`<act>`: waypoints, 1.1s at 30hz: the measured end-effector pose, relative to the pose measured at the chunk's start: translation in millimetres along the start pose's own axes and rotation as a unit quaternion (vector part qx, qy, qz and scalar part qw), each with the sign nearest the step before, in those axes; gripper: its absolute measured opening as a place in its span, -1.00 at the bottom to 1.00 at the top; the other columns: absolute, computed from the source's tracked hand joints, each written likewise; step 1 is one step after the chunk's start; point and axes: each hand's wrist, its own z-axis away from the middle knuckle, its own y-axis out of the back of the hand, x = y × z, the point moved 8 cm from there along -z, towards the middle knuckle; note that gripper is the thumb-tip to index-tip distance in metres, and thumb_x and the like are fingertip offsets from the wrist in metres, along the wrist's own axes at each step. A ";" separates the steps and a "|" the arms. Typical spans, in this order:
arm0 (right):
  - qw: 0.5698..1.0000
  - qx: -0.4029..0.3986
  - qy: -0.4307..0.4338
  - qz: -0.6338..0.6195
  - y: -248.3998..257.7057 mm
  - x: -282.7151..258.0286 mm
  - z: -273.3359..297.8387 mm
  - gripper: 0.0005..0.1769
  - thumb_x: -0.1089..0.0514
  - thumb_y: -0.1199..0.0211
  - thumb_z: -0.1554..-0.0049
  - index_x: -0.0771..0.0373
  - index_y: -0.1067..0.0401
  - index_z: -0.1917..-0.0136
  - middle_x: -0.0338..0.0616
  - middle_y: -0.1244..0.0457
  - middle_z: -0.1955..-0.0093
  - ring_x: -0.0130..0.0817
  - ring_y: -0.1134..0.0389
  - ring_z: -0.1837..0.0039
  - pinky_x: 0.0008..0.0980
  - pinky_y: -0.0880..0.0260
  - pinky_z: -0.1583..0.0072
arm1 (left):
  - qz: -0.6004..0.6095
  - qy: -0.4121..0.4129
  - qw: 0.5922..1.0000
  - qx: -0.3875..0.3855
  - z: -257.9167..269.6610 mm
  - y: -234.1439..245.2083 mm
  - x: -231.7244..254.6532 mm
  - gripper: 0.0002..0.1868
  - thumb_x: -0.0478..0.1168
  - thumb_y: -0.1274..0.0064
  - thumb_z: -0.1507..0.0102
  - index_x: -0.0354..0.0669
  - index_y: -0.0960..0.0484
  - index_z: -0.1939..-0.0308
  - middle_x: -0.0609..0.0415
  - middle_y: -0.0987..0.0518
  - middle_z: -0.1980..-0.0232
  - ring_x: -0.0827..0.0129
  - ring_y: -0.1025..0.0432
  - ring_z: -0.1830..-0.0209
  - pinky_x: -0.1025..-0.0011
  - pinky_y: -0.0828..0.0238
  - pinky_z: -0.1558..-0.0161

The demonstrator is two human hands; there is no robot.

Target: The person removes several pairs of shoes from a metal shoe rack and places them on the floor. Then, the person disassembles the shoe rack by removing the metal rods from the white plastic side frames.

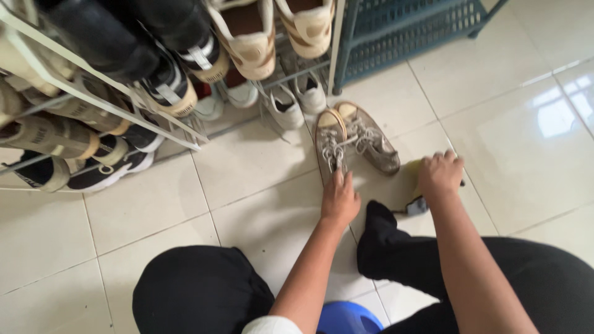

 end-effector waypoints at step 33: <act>0.715 0.320 0.334 -0.524 536.0 -173.4 71.4 -0.37 0.11 -0.48 -0.08 0.18 -0.27 -0.33 0.36 -0.02 -0.53 0.34 -0.32 -0.24 0.03 -0.39 -0.19 | -0.093 0.060 0.919 0.379 -33.2 524.0 7.7 -0.29 -0.14 -0.40 -0.11 -0.06 -0.34 -0.24 -0.66 -0.23 -0.36 -0.47 -0.28 -0.34 0.02 -0.51 -0.06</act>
